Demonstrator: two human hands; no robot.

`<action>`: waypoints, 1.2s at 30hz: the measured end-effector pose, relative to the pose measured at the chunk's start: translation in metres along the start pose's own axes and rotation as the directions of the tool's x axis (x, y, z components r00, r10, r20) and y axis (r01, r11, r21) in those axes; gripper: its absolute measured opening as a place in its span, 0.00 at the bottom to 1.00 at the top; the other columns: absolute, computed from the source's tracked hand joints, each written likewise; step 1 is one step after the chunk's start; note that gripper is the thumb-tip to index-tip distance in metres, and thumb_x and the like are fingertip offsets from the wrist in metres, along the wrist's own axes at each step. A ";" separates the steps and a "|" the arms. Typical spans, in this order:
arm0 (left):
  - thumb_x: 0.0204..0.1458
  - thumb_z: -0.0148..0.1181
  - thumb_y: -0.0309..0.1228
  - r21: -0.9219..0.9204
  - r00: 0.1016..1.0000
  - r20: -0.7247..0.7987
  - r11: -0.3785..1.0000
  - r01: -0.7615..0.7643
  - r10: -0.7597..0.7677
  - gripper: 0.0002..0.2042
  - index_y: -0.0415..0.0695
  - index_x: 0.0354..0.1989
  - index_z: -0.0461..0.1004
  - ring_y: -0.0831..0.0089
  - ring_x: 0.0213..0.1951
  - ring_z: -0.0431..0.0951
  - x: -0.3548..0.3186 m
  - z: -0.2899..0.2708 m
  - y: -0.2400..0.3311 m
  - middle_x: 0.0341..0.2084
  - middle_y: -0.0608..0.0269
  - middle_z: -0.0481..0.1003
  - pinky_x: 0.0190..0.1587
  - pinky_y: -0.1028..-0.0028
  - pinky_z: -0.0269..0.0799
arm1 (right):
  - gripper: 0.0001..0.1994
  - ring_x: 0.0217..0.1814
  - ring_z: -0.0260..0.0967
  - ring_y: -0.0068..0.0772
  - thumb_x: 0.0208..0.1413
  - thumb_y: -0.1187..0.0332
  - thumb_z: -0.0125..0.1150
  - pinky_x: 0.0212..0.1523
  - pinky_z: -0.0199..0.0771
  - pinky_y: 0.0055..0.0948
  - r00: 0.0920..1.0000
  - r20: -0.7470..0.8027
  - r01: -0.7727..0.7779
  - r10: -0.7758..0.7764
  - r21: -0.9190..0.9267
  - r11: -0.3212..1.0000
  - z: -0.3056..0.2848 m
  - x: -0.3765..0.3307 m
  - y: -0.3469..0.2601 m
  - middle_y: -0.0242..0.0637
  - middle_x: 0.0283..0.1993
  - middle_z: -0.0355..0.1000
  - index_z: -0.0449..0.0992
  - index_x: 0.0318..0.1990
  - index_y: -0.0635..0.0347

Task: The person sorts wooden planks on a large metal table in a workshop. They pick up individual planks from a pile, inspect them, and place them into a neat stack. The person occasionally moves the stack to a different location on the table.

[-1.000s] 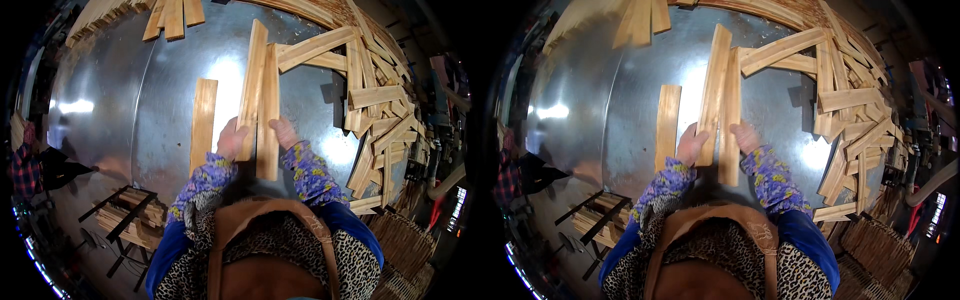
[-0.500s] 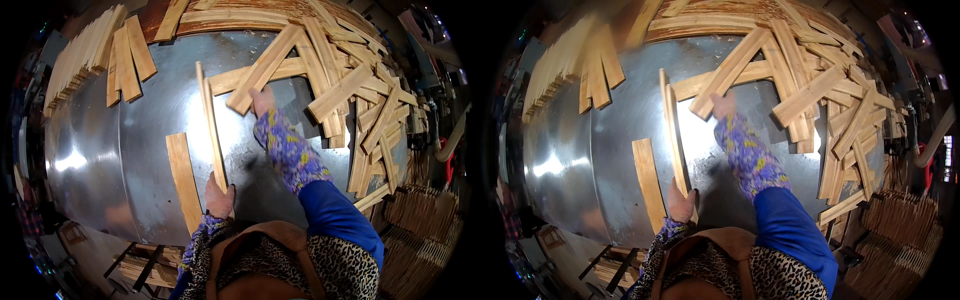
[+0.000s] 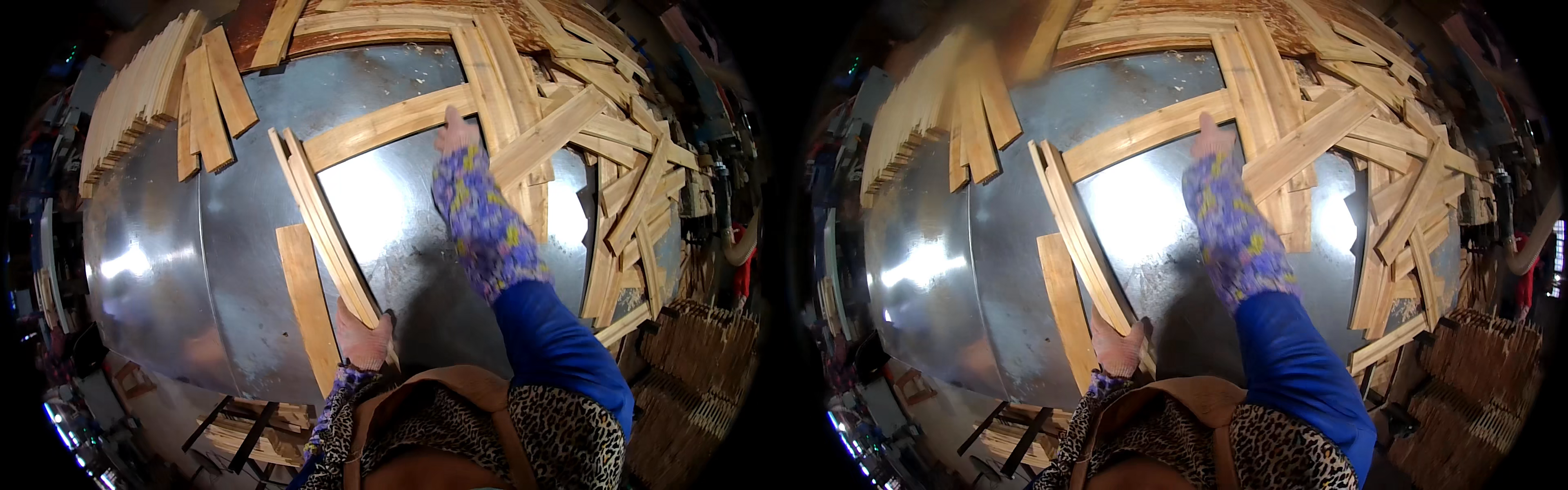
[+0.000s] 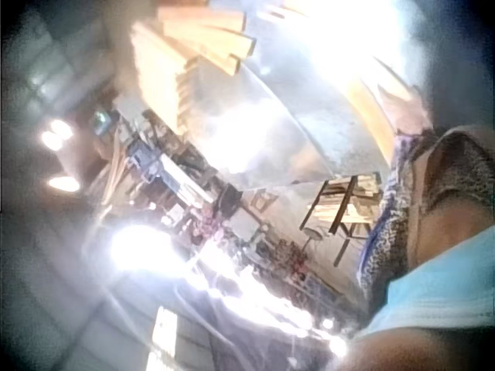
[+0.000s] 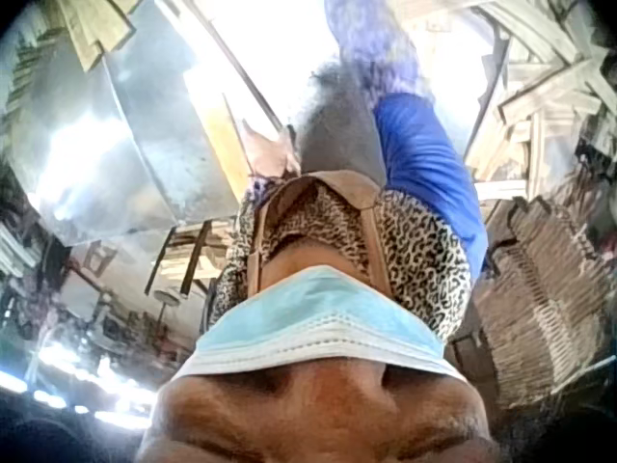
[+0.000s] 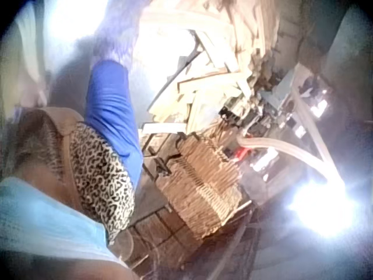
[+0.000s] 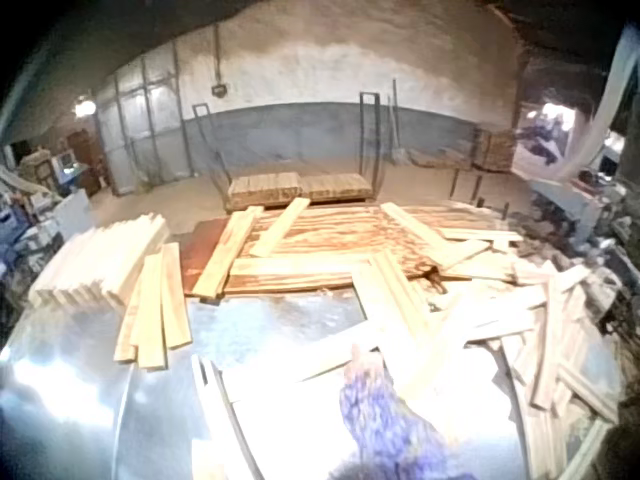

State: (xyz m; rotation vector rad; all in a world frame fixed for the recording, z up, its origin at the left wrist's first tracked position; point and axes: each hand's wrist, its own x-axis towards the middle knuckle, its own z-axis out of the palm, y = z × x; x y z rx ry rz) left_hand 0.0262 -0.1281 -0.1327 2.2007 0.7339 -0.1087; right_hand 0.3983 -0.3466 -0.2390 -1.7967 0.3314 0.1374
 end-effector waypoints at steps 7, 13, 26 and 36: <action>0.50 0.71 0.36 -0.107 0.995 -0.049 0.991 0.079 -0.084 0.37 0.36 0.70 0.68 0.35 0.54 0.83 0.008 -0.013 -0.024 0.52 0.36 0.81 0.58 0.46 0.80 | 0.08 0.25 0.65 0.31 0.68 0.68 0.60 0.27 0.68 0.37 0.880 0.402 -0.424 0.251 0.431 0.796 0.028 0.087 -0.033 0.34 0.29 0.67 0.72 0.34 0.57; 0.52 0.71 0.36 0.030 0.986 0.037 0.987 0.161 -0.162 0.44 0.34 0.77 0.60 0.32 0.62 0.77 -0.022 -0.035 -0.065 0.61 0.29 0.76 0.65 0.45 0.75 | 0.08 0.23 0.70 0.29 0.66 0.63 0.65 0.28 0.72 0.34 0.984 0.088 -0.166 0.157 0.102 0.981 -0.042 -0.003 -0.010 0.34 0.28 0.75 0.81 0.39 0.57; 0.48 0.66 0.28 0.155 0.983 -0.096 0.978 -0.138 0.154 0.39 0.30 0.73 0.63 0.30 0.54 0.79 -0.054 -0.020 -0.136 0.53 0.28 0.76 0.57 0.41 0.78 | 0.37 0.80 0.64 0.58 0.60 0.56 0.67 0.76 0.68 0.54 0.854 0.260 0.299 -0.450 -0.954 0.015 -0.068 -0.005 -0.033 0.50 0.75 0.71 0.65 0.78 0.46; 0.44 0.63 0.24 0.019 0.970 -0.151 0.982 -0.189 0.190 0.35 0.35 0.68 0.69 0.28 0.50 0.78 -0.055 -0.021 -0.112 0.48 0.30 0.77 0.54 0.40 0.77 | 0.25 0.55 0.82 0.38 0.70 0.55 0.64 0.58 0.80 0.38 0.945 0.318 0.101 0.082 -0.521 0.848 -0.105 -0.039 -0.118 0.45 0.51 0.85 0.81 0.61 0.72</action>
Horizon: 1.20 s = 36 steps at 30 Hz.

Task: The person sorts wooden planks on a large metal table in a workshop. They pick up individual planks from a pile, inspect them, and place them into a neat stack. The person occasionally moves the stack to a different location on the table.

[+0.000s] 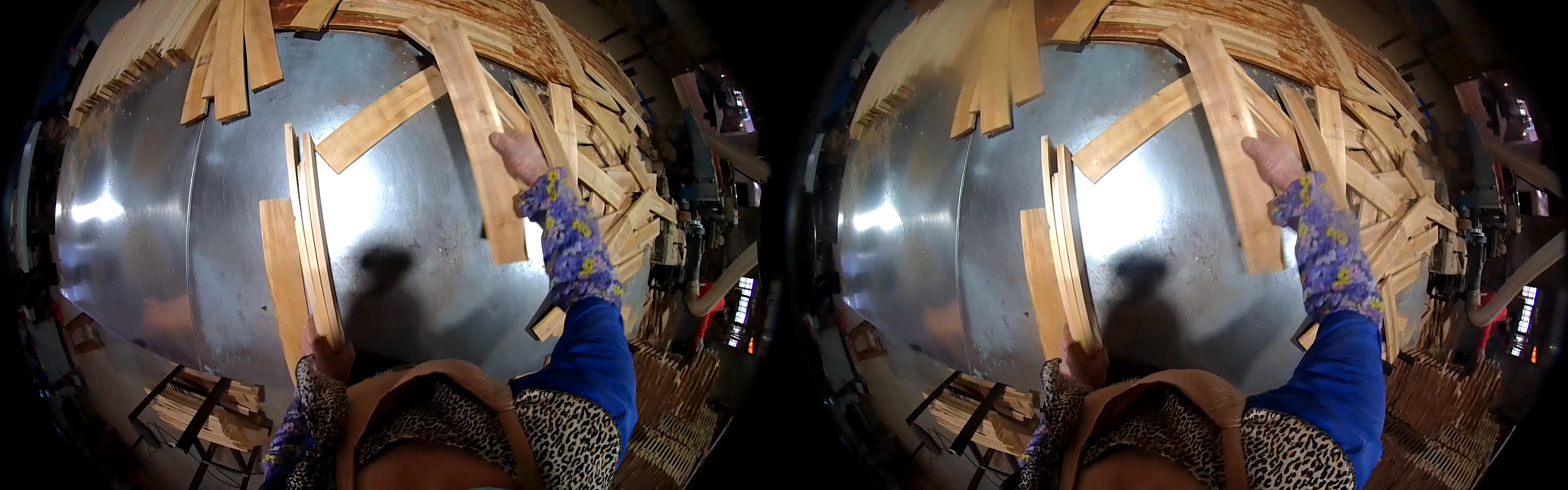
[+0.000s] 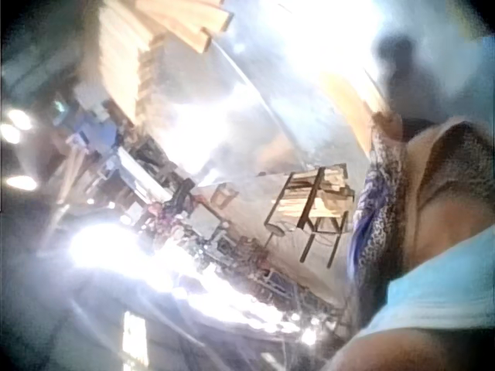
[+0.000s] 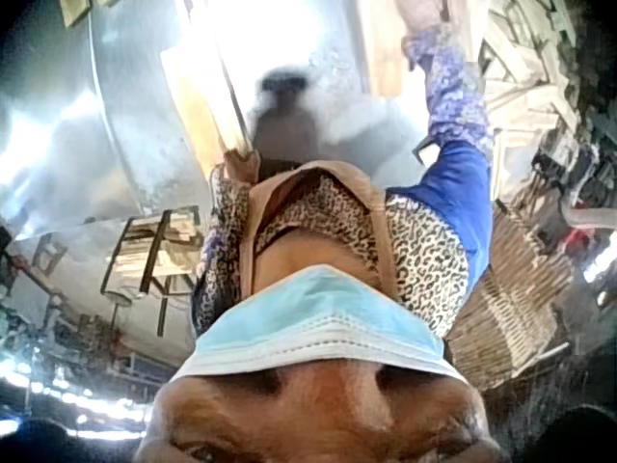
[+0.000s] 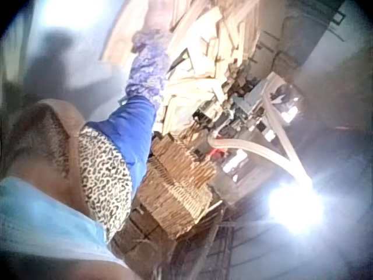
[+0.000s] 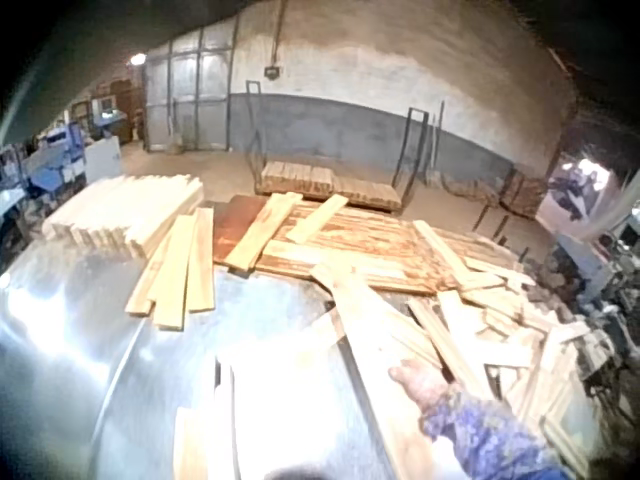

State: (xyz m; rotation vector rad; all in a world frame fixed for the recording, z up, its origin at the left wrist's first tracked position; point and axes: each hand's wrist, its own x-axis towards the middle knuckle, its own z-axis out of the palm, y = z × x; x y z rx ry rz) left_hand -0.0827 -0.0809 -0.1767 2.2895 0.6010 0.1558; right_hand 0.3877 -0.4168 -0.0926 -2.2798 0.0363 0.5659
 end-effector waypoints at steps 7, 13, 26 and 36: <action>0.51 0.74 0.31 0.027 0.891 0.355 0.955 0.294 -0.284 0.41 0.34 0.74 0.62 0.31 0.60 0.77 0.023 -0.044 0.028 0.57 0.30 0.77 0.65 0.47 0.76 | 0.28 0.58 0.80 0.31 0.73 0.56 0.65 0.61 0.81 0.34 0.974 0.205 -0.125 -0.091 0.832 0.541 0.170 -0.110 0.016 0.37 0.59 0.82 0.75 0.71 0.68; 0.52 0.80 0.37 0.031 0.940 0.299 0.986 0.161 -0.163 0.53 0.29 0.81 0.52 0.38 0.65 0.77 0.008 -0.039 0.017 0.64 0.30 0.72 0.68 0.50 0.75 | 0.27 0.63 0.77 0.42 0.73 0.55 0.63 0.65 0.79 0.40 0.994 -0.025 0.111 -0.110 0.380 0.918 0.263 -0.156 0.012 0.44 0.64 0.79 0.76 0.69 0.67; 0.49 0.78 0.40 -0.062 0.886 0.333 0.930 0.362 -0.323 0.55 0.31 0.80 0.48 0.35 0.60 0.80 0.015 -0.038 0.067 0.63 0.28 0.72 0.65 0.47 0.77 | 0.45 0.71 0.71 0.58 0.54 0.49 0.73 0.67 0.76 0.55 0.763 -0.646 -0.393 0.003 -0.460 0.796 -0.014 -0.071 0.167 0.54 0.70 0.73 0.65 0.77 0.56; 0.48 0.82 0.50 0.195 0.842 0.465 0.959 0.205 -0.274 0.71 0.36 0.85 0.28 0.37 0.69 0.73 0.018 -0.033 0.005 0.71 0.26 0.65 0.71 0.47 0.73 | 0.23 0.46 0.77 0.38 0.64 0.57 0.72 0.48 0.81 0.39 0.964 0.028 0.180 -0.266 0.665 0.725 0.233 -0.203 0.087 0.40 0.47 0.80 0.80 0.61 0.59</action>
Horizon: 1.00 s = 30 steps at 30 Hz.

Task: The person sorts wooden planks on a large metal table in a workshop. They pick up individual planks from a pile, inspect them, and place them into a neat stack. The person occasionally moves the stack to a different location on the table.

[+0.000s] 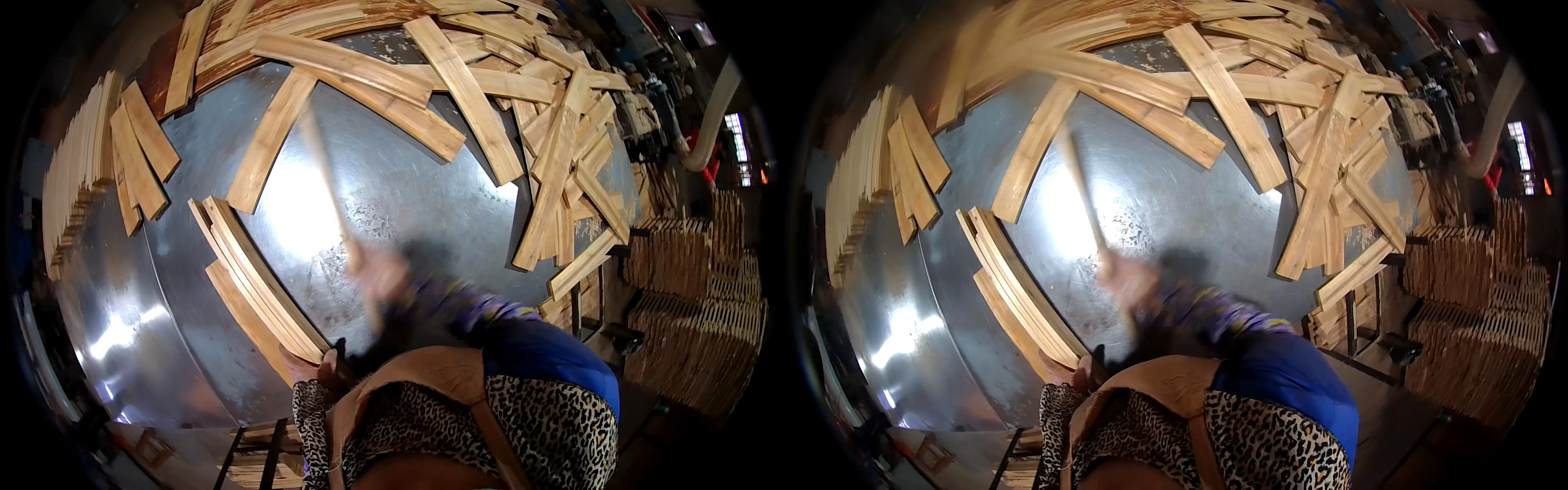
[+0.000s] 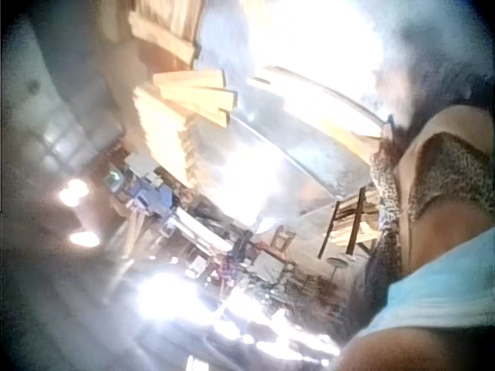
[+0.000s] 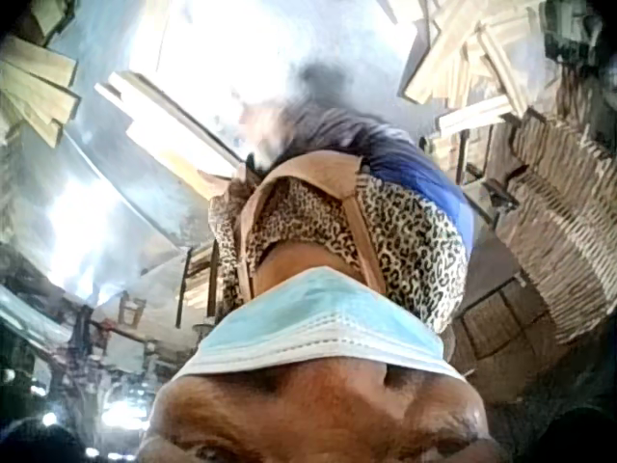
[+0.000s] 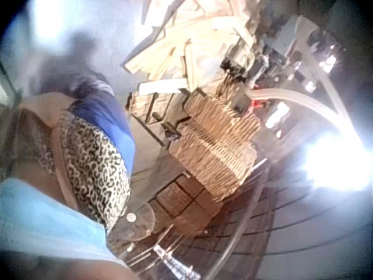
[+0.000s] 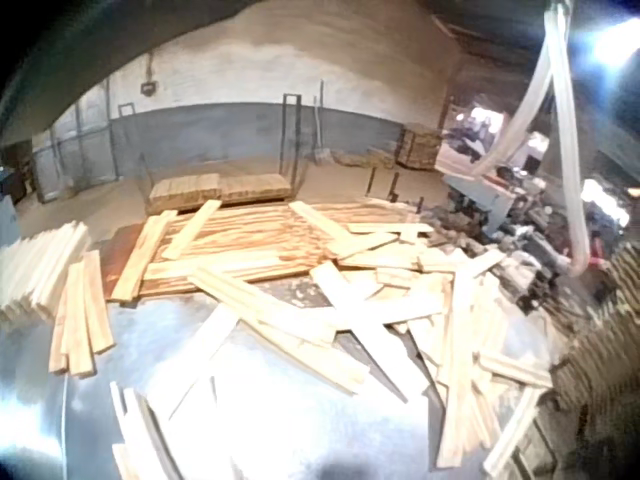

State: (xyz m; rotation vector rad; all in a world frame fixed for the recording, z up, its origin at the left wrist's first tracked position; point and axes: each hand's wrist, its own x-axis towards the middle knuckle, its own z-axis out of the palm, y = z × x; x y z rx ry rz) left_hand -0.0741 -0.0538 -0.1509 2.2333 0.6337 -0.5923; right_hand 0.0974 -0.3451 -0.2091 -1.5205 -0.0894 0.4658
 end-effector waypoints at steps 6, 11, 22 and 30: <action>0.45 0.80 0.50 0.246 0.948 -0.314 0.969 0.027 0.053 0.63 0.29 0.83 0.48 0.33 0.78 0.60 -0.005 0.011 0.017 0.78 0.26 0.55 0.80 0.50 0.60 | 0.30 0.65 0.75 0.52 0.68 0.47 0.64 0.65 0.78 0.46 0.959 0.265 0.091 0.100 -0.625 0.775 0.037 0.032 0.006 0.49 0.64 0.77 0.77 0.69 0.56; 0.47 0.76 0.52 0.354 0.895 -0.419 0.935 0.007 0.152 0.59 0.28 0.80 0.51 0.26 0.70 0.66 -0.014 0.019 0.027 0.72 0.22 0.61 0.72 0.40 0.68 | 0.40 0.77 0.67 0.59 0.60 0.49 0.68 0.76 0.69 0.53 0.905 -0.347 -0.275 -0.246 -0.919 0.284 -0.163 0.206 -0.124 0.55 0.76 0.69 0.68 0.78 0.57; 0.50 0.80 0.42 -0.386 0.958 -0.218 0.918 0.091 -0.186 0.52 0.30 0.77 0.55 0.34 0.65 0.74 -0.018 0.014 0.017 0.67 0.30 0.68 0.67 0.48 0.76 | 0.38 0.55 0.84 0.52 0.63 0.45 0.66 0.59 0.87 0.47 0.946 0.054 -0.323 0.320 0.043 0.945 -0.203 0.179 -0.140 0.59 0.56 0.81 0.71 0.71 0.66; 0.62 0.72 0.45 0.051 0.902 -0.301 0.950 -0.308 0.309 0.36 0.29 0.69 0.68 0.40 0.42 0.82 -0.054 0.055 -0.103 0.45 0.38 0.79 0.43 0.47 0.81 | 0.43 0.55 0.85 0.52 0.54 0.52 0.77 0.59 0.89 0.52 0.900 0.276 -0.433 0.336 0.642 0.633 -0.124 0.047 -0.062 0.55 0.60 0.81 0.70 0.74 0.67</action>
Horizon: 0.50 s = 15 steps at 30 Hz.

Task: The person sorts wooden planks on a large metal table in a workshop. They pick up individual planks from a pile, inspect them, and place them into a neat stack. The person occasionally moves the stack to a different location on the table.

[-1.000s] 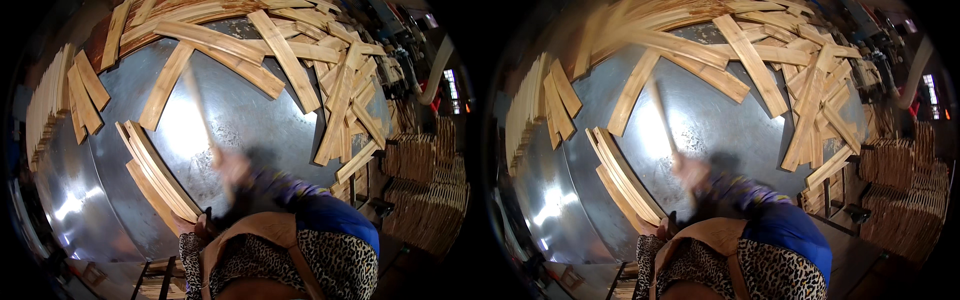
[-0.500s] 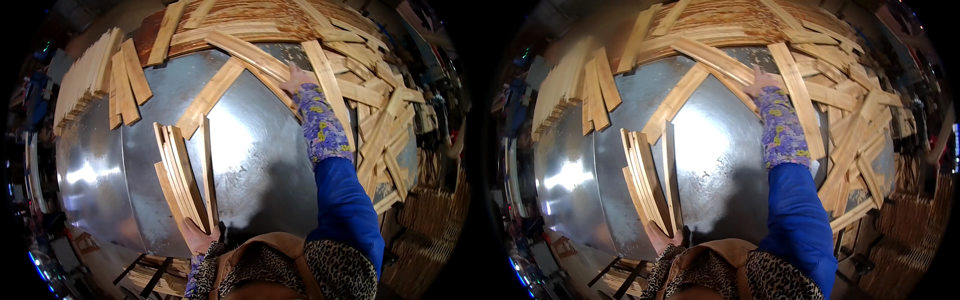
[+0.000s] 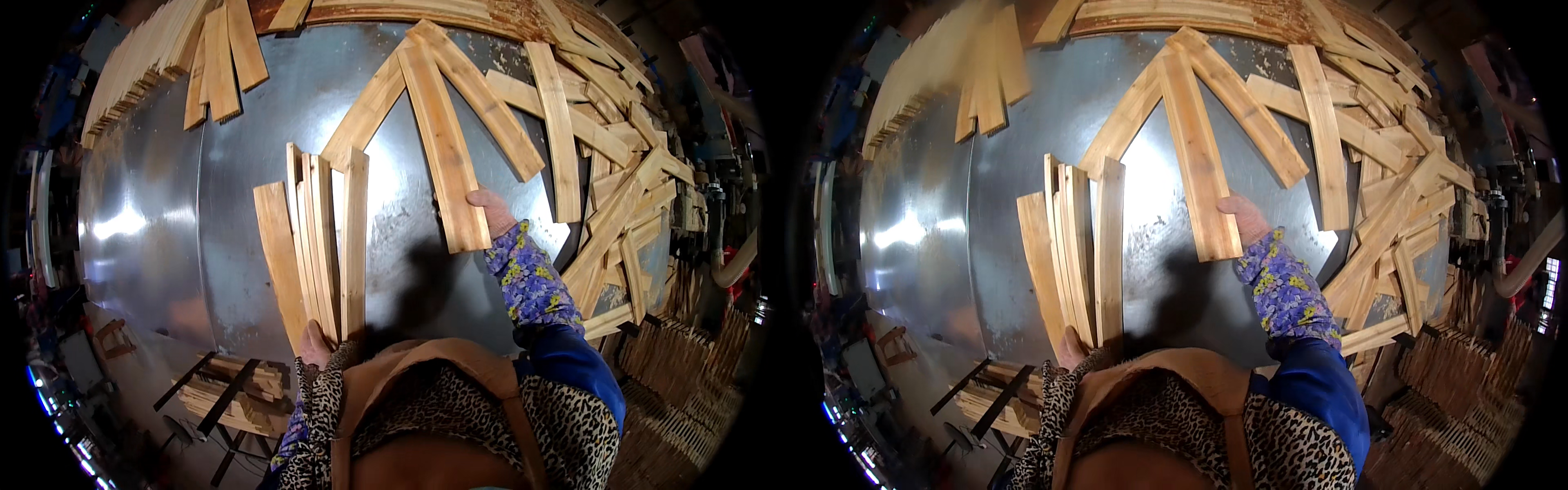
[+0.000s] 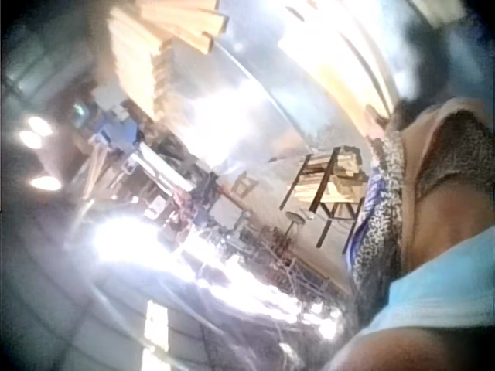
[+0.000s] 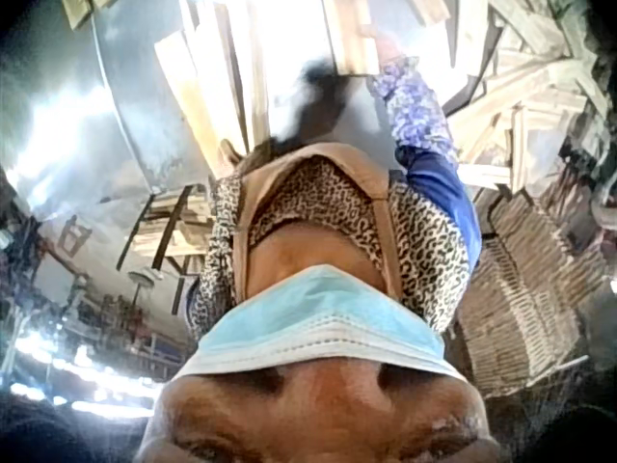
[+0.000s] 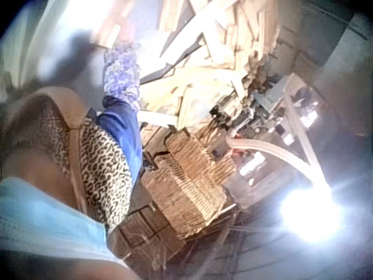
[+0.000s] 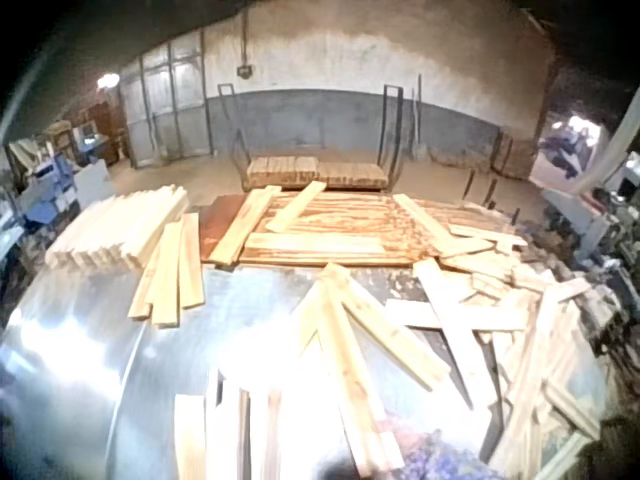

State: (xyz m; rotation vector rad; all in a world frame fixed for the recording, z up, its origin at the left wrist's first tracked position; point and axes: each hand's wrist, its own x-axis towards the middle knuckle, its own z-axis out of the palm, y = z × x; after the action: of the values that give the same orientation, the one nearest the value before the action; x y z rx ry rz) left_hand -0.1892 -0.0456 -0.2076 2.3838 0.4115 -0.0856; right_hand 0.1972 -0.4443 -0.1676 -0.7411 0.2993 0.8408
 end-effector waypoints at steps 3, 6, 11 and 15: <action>0.53 0.78 0.47 0.272 0.993 0.013 0.955 -0.119 0.120 0.43 0.32 0.71 0.67 0.35 0.49 0.79 -0.017 0.007 -0.015 0.54 0.35 0.74 0.51 0.43 0.77 | 0.42 0.55 0.85 0.49 0.54 0.57 0.77 0.60 0.88 0.50 0.998 -0.039 0.050 -0.054 -0.088 0.995 0.016 -0.005 0.015 0.50 0.58 0.81 0.70 0.74 0.66; 0.54 0.76 0.47 0.530 0.985 0.127 0.831 -0.167 0.117 0.40 0.34 0.69 0.70 0.35 0.56 0.77 -0.010 0.005 0.003 0.61 0.37 0.72 0.59 0.44 0.75 | 0.41 0.58 0.83 0.47 0.54 0.59 0.77 0.62 0.86 0.47 0.997 -0.045 0.065 -0.070 -0.093 0.994 0.009 -0.003 0.027 0.46 0.58 0.81 0.69 0.75 0.65; 0.54 0.71 0.44 0.196 0.960 0.123 0.942 -0.272 0.251 0.35 0.32 0.65 0.73 0.32 0.63 0.74 0.132 -0.067 0.138 0.62 0.32 0.73 0.68 0.44 0.71 | 0.37 0.63 0.78 0.44 0.60 0.62 0.67 0.67 0.77 0.41 0.939 -0.242 0.166 -0.246 -0.309 0.937 -0.020 0.022 0.034 0.42 0.66 0.78 0.68 0.76 0.68; 0.54 0.68 0.34 0.155 0.802 -0.196 0.826 -0.542 0.564 0.26 0.34 0.60 0.77 0.39 0.54 0.78 0.304 -0.024 0.203 0.54 0.37 0.77 0.58 0.46 0.76 | 0.31 0.60 0.80 0.43 0.63 0.62 0.62 0.65 0.77 0.39 0.815 -0.313 0.087 -0.487 -0.765 0.638 -0.054 0.056 0.003 0.46 0.59 0.83 0.74 0.72 0.67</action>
State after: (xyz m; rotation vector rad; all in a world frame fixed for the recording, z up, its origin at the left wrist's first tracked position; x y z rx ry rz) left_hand 0.1617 -0.0898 -0.1122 2.5166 -0.2084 0.4618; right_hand 0.2331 -0.4490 -0.2366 -1.7403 0.2821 0.3979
